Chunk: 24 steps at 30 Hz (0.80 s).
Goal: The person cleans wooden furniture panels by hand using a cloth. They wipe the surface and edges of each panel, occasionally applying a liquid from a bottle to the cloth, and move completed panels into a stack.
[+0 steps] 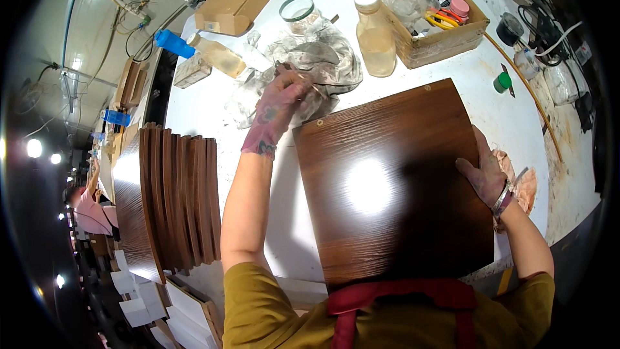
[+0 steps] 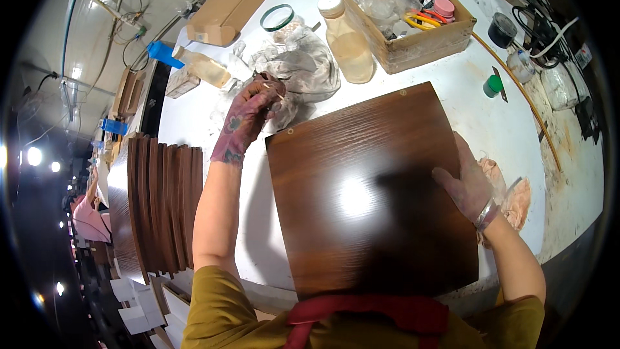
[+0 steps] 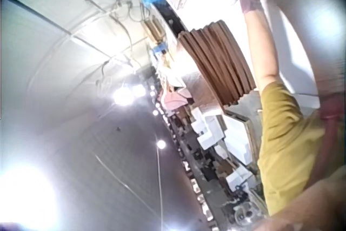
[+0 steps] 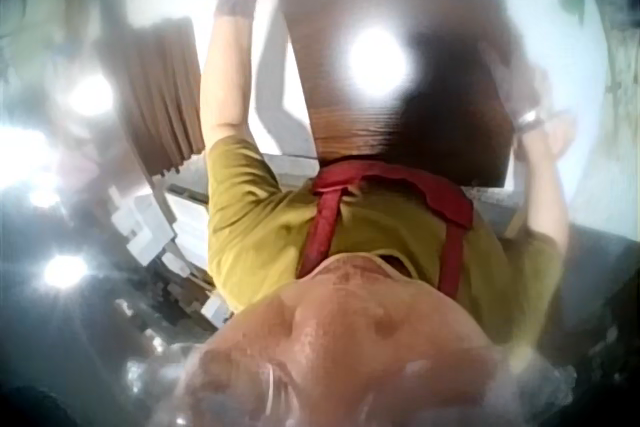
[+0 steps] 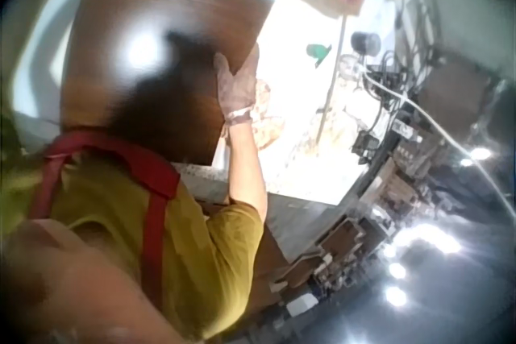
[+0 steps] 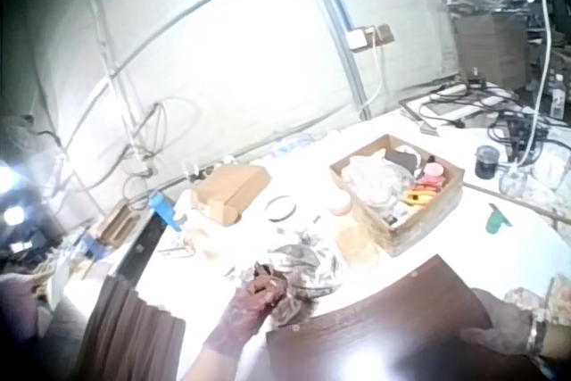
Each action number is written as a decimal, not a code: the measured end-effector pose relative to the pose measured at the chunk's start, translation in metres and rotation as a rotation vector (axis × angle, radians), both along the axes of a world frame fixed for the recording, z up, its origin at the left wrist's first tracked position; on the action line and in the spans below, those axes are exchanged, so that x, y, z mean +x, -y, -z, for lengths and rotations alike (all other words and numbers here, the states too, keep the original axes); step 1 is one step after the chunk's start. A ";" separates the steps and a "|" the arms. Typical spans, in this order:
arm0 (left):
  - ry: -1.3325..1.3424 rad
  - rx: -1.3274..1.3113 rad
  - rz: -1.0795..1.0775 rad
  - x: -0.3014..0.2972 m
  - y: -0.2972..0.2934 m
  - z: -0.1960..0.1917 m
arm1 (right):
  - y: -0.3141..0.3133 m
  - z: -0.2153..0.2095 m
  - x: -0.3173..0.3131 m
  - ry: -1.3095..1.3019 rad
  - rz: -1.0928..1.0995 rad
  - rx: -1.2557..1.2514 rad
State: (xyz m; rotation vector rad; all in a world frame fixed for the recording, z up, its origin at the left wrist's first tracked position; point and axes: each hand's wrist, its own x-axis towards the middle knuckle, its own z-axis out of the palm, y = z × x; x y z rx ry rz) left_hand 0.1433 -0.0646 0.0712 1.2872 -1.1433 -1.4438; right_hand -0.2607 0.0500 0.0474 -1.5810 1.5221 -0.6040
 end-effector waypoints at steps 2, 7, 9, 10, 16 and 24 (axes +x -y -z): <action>0.049 -0.077 -0.119 0.017 0.008 0.008 | -0.001 0.003 -0.001 0.068 0.006 -0.004; 0.357 -0.182 -0.381 0.063 0.038 0.013 | -0.001 0.002 0.000 0.121 0.000 0.025; 0.506 -0.202 -0.386 0.072 0.050 0.025 | -0.001 0.001 0.002 0.096 0.002 0.033; 0.628 -0.255 -0.354 0.073 0.056 0.034 | -0.001 -0.001 0.003 0.072 0.013 0.039; 1.086 -0.686 -0.093 0.072 0.077 0.074 | -0.002 0.002 -0.002 0.033 0.005 0.022; 1.175 -0.436 0.084 0.074 0.100 0.069 | -0.001 0.014 -0.011 -0.048 -0.012 -0.097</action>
